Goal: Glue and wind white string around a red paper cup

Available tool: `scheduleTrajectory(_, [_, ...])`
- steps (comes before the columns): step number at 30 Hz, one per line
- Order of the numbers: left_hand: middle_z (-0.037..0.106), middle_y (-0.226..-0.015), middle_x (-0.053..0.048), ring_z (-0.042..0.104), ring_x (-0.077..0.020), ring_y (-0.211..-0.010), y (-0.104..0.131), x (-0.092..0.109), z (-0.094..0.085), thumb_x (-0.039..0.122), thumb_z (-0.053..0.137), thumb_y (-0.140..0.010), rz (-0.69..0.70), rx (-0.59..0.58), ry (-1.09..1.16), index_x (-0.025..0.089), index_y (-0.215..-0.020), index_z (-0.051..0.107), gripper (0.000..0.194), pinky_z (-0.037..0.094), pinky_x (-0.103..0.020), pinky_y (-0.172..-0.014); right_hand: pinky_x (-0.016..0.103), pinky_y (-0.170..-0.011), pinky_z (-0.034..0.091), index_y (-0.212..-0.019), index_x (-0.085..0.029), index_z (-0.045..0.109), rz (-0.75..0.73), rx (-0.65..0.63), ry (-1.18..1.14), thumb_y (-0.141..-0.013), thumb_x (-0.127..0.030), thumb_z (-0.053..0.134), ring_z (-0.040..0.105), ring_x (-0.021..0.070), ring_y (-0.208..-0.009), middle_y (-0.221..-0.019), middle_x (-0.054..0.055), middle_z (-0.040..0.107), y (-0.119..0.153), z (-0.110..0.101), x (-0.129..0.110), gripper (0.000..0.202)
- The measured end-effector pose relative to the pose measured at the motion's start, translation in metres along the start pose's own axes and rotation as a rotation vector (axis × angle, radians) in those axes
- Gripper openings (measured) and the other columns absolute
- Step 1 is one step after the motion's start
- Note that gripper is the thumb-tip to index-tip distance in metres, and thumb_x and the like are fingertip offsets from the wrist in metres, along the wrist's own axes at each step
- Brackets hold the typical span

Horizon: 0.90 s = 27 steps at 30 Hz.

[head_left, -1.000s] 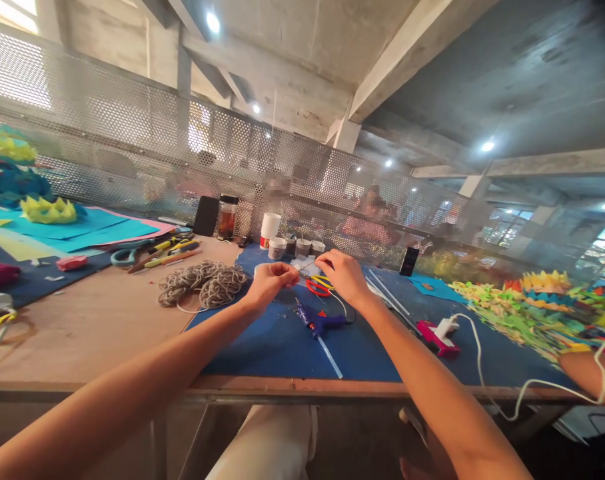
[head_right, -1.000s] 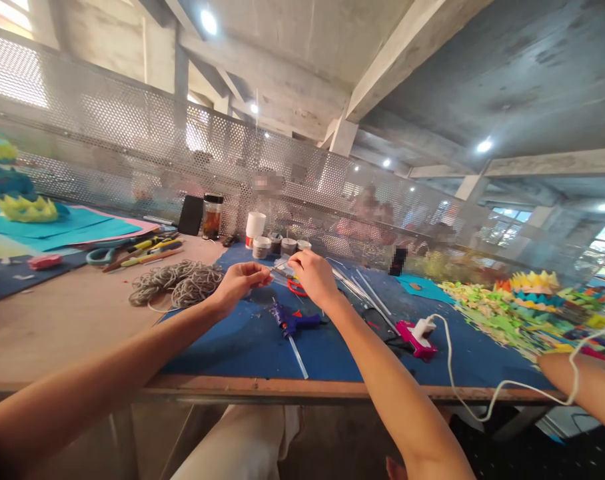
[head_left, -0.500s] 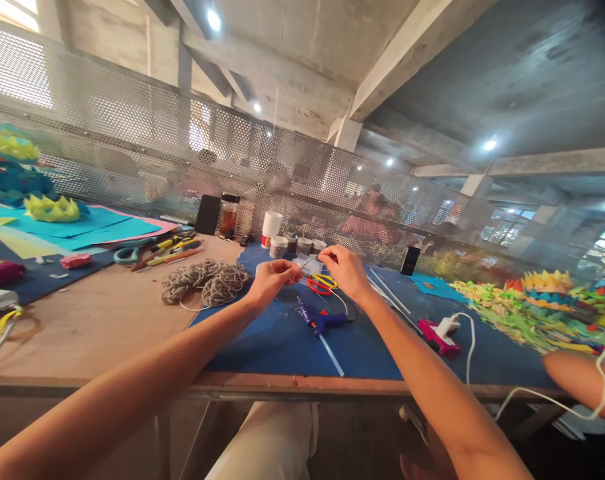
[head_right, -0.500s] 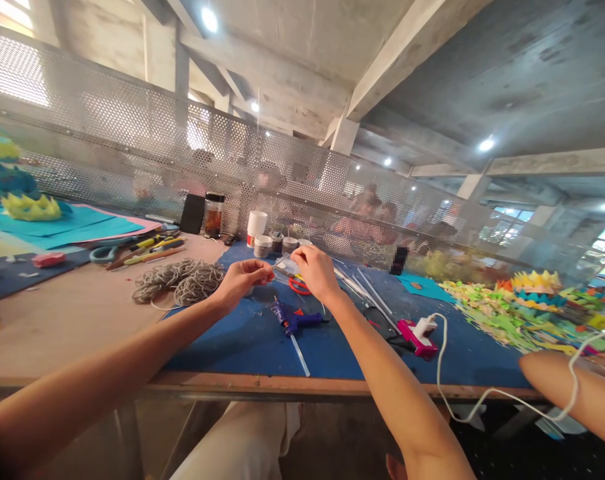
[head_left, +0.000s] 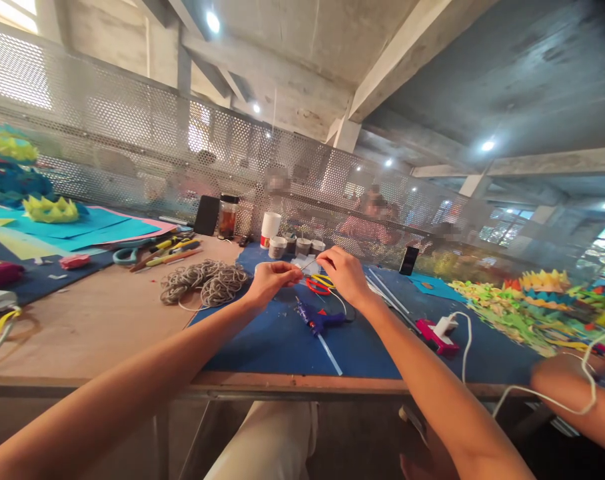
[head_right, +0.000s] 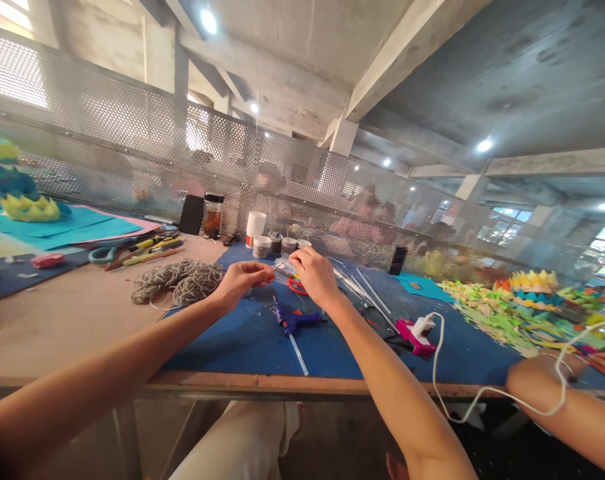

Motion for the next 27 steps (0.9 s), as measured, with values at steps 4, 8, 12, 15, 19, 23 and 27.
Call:
scheduleTrajectory(4, [0.076, -0.075, -0.008, 0.067, -0.0178, -0.068, -0.001, -0.002, -0.001, 0.043, 0.086, -0.061, -0.002, 0.006, -0.018, 0.015, -0.076, 0.077, 0.033, 0.053, -0.031, -0.069, 0.029, -0.075, 0.045, -0.093, -0.025, 0.073, 0.006, -0.018, -0.037, -0.097, -0.026, 0.059, 0.066, 0.0189, -0.082, -0.094, 0.003, 0.070, -0.002, 0.004, 0.002, 0.015])
scheduleTrajectory(8, [0.076, -0.074, -0.008, 0.067, -0.0178, -0.068, -0.004, -0.003, -0.005, 0.042, 0.084, -0.064, 0.020, 0.017, -0.061, 0.014, -0.078, 0.077, 0.031, 0.052, -0.030, -0.068, 0.029, -0.078, 0.046, -0.093, -0.025, 0.074, 0.027, -0.065, -0.092, -0.096, -0.024, 0.059, 0.066, 0.0184, -0.084, -0.093, 0.003, 0.070, -0.003, 0.010, 0.005, 0.015])
scheduleTrajectory(12, [0.074, -0.070, -0.006, 0.066, -0.0176, -0.065, -0.007, -0.003, -0.010, 0.040, 0.081, -0.068, 0.064, 0.041, -0.127, 0.015, -0.074, 0.075, 0.026, 0.050, -0.029, -0.064, 0.027, -0.075, 0.047, -0.094, -0.025, 0.074, 0.022, -0.132, -0.135, -0.093, -0.021, 0.061, 0.066, 0.0164, -0.082, -0.095, 0.003, 0.072, -0.001, 0.017, 0.004, 0.013])
scheduleTrajectory(15, [0.074, -0.070, -0.006, 0.067, -0.0183, -0.065, -0.008, -0.002, -0.013, 0.038, 0.079, -0.070, 0.094, 0.053, -0.173, 0.015, -0.074, 0.074, 0.023, 0.050, -0.029, -0.064, 0.027, -0.075, 0.048, -0.096, -0.024, 0.075, 0.027, -0.171, -0.154, -0.091, -0.020, 0.064, 0.066, 0.0156, -0.080, -0.093, 0.002, 0.072, 0.001, 0.021, 0.007, 0.012])
scheduleTrajectory(19, [0.075, -0.073, -0.006, 0.068, -0.0196, -0.068, -0.008, -0.002, -0.013, 0.036, 0.076, -0.072, 0.125, 0.051, -0.230, 0.016, -0.076, 0.074, 0.021, 0.051, -0.029, -0.065, 0.027, -0.075, 0.050, -0.095, -0.023, 0.075, 0.051, -0.195, -0.159, -0.088, -0.019, 0.067, 0.067, 0.0156, -0.078, -0.090, 0.001, 0.073, 0.002, 0.025, 0.011, 0.012])
scheduleTrajectory(23, [0.076, -0.075, -0.006, 0.069, -0.0206, -0.071, -0.007, -0.001, -0.013, 0.035, 0.073, -0.074, 0.146, 0.051, -0.285, 0.016, -0.078, 0.075, 0.020, 0.051, -0.029, -0.067, 0.026, -0.074, 0.050, -0.093, -0.022, 0.075, 0.084, -0.172, -0.154, -0.087, -0.015, 0.066, 0.068, 0.0159, -0.078, -0.089, 0.002, 0.073, 0.002, 0.025, 0.013, 0.013])
scheduleTrajectory(27, [0.075, -0.073, -0.005, 0.068, -0.0203, -0.070, -0.006, 0.003, -0.012, 0.033, 0.071, -0.075, 0.168, 0.053, -0.320, 0.015, -0.076, 0.074, 0.018, 0.051, -0.028, -0.066, 0.027, -0.074, 0.049, -0.091, -0.021, 0.074, 0.096, -0.119, -0.137, -0.088, -0.014, 0.063, 0.068, 0.0164, -0.080, -0.092, 0.003, 0.073, 0.002, 0.021, 0.011, 0.014])
Point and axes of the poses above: each hand's wrist, its own y-axis away from the middle knuckle, its own z-axis out of the palm, x = y × z, the point moved 10 cm from there along -y, towards the middle knuckle
